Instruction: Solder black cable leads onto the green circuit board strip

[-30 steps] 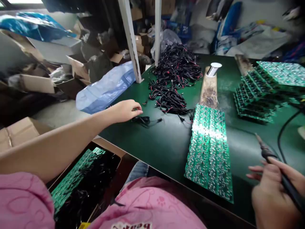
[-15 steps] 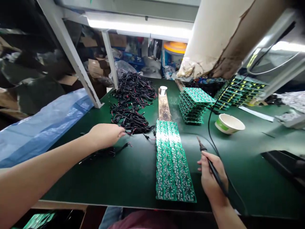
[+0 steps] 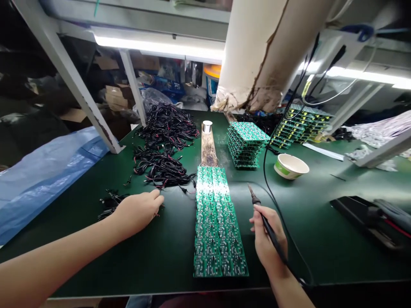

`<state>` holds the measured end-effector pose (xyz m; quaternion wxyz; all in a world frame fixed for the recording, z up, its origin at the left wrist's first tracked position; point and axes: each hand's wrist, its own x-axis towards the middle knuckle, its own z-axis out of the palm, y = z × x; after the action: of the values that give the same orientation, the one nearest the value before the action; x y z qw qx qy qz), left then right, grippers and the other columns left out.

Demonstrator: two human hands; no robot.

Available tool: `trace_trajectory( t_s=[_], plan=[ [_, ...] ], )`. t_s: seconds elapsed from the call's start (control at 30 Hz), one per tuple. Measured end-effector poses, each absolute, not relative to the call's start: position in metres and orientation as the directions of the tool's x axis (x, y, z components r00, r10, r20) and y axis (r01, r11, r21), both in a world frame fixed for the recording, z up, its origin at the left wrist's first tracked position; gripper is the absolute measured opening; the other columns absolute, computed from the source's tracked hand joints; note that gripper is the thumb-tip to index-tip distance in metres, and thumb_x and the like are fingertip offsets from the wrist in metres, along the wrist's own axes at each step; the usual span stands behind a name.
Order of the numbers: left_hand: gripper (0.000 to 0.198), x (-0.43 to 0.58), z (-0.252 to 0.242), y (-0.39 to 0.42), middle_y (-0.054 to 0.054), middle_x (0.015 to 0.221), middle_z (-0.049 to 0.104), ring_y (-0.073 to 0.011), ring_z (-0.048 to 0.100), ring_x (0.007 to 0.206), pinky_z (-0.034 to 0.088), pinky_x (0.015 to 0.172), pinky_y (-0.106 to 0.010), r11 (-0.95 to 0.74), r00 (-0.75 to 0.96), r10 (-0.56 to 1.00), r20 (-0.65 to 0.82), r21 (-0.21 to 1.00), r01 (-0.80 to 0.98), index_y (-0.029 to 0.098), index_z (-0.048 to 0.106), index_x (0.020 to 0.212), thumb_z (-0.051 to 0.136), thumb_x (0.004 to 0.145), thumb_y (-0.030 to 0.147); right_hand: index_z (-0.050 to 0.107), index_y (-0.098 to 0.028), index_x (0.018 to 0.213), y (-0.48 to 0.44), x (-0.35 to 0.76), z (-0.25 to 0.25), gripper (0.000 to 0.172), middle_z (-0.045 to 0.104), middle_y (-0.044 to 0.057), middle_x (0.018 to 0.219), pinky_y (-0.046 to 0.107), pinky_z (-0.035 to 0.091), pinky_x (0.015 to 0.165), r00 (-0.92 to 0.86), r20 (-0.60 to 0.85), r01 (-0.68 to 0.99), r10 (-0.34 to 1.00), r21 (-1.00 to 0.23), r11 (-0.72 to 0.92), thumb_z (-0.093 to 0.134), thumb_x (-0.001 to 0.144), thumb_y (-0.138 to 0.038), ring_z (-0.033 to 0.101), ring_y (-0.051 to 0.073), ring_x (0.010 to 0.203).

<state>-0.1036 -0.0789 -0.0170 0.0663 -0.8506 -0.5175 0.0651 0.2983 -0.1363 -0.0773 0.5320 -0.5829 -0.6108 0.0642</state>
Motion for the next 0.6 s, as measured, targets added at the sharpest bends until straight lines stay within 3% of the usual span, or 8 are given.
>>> trace_trajectory(
  t_s=[0.1,0.17,0.27,0.33,0.37,0.47,0.53,0.6],
  plan=[
    [0.033,-0.100,-0.023,-0.072,-0.012,0.092,0.068,-0.0274,0.069,0.081,0.053,0.067,-0.038,-0.453,0.462,0.886,0.047,-0.134,0.882,0.022,0.065,0.086,0.039,0.105,0.023,0.072,-0.026,0.122,-0.137,0.297,-0.078,0.022,0.070,0.006,0.114,0.035,0.067,0.071,0.243,0.576,0.645,0.780,-0.697,0.314,0.058,0.110,-0.038,0.073,0.019,0.083],
    [0.038,-0.095,-0.025,-0.068,-0.012,0.092,0.068,-0.0273,0.068,0.084,0.055,0.076,-0.040,-0.427,0.426,0.898,0.106,-0.020,0.904,0.023,0.060,0.083,0.033,0.108,0.034,0.072,-0.027,0.122,-0.137,0.297,-0.078,0.022,0.070,0.006,0.115,0.035,0.067,0.072,0.242,0.575,0.645,0.781,-0.697,0.313,0.058,0.110,-0.038,0.073,0.019,0.084],
    [0.042,-0.089,-0.022,-0.065,-0.009,0.091,0.068,-0.0249,0.068,0.083,0.056,0.083,-0.040,-0.288,0.281,0.957,0.072,0.348,0.892,0.025,0.052,0.083,0.028,0.108,0.049,0.072,-0.027,0.122,-0.138,0.298,-0.079,0.022,0.070,0.006,0.116,0.036,0.067,0.073,0.243,0.571,0.644,0.785,-0.700,0.310,0.058,0.110,-0.038,0.073,0.019,0.084],
    [0.047,-0.091,-0.016,-0.062,-0.005,0.080,0.066,-0.0225,0.067,0.074,0.057,0.075,-0.037,-0.091,0.165,0.984,-0.068,0.603,0.792,0.026,0.047,0.082,0.024,0.107,0.060,0.072,-0.027,0.122,-0.138,0.299,-0.080,0.022,0.070,0.007,0.116,0.036,0.067,0.073,0.243,0.571,0.642,0.785,-0.700,0.311,0.058,0.110,-0.038,0.073,0.020,0.085],
    [0.051,-0.095,-0.011,-0.060,-0.002,0.074,0.063,-0.0212,0.065,0.068,0.056,0.069,-0.035,0.003,0.106,0.987,-0.121,0.673,0.740,0.026,0.045,0.082,0.023,0.106,0.064,0.072,-0.027,0.122,-0.138,0.299,-0.080,0.022,0.071,0.007,0.116,0.037,0.067,0.073,0.242,0.572,0.642,0.783,-0.700,0.313,0.058,0.109,-0.038,0.073,0.021,0.086],
    [0.054,-0.110,0.007,-0.046,0.003,0.066,0.054,-0.0190,0.055,0.058,0.046,0.057,-0.031,0.087,-0.072,0.996,-0.050,0.630,0.772,0.026,0.046,0.084,0.029,0.102,0.075,0.073,-0.027,0.121,-0.136,0.299,-0.081,0.021,0.071,0.008,0.114,0.038,0.068,0.075,0.239,0.582,0.641,0.777,-0.696,0.324,0.059,0.109,-0.037,0.074,0.023,0.089],
    [0.050,-0.115,0.018,-0.031,0.001,0.072,0.061,-0.0208,0.060,0.064,0.046,0.060,-0.031,0.037,-0.069,0.996,0.053,0.452,0.891,0.026,0.053,0.093,0.043,0.097,0.074,0.072,-0.027,0.121,-0.134,0.300,-0.082,0.020,0.071,0.007,0.113,0.039,0.067,0.077,0.237,0.588,0.641,0.773,-0.693,0.330,0.059,0.109,-0.036,0.074,0.023,0.091],
    [0.041,-0.110,0.021,-0.014,-0.005,0.093,0.074,-0.0248,0.071,0.082,0.051,0.069,-0.032,-0.051,0.048,0.999,0.015,0.261,0.964,0.024,0.060,0.111,0.051,0.097,0.061,0.072,-0.027,0.122,-0.133,0.300,-0.082,0.020,0.071,0.007,0.114,0.040,0.067,0.079,0.234,0.590,0.644,0.772,-0.690,0.332,0.059,0.109,-0.036,0.074,0.023,0.093]
  ],
)
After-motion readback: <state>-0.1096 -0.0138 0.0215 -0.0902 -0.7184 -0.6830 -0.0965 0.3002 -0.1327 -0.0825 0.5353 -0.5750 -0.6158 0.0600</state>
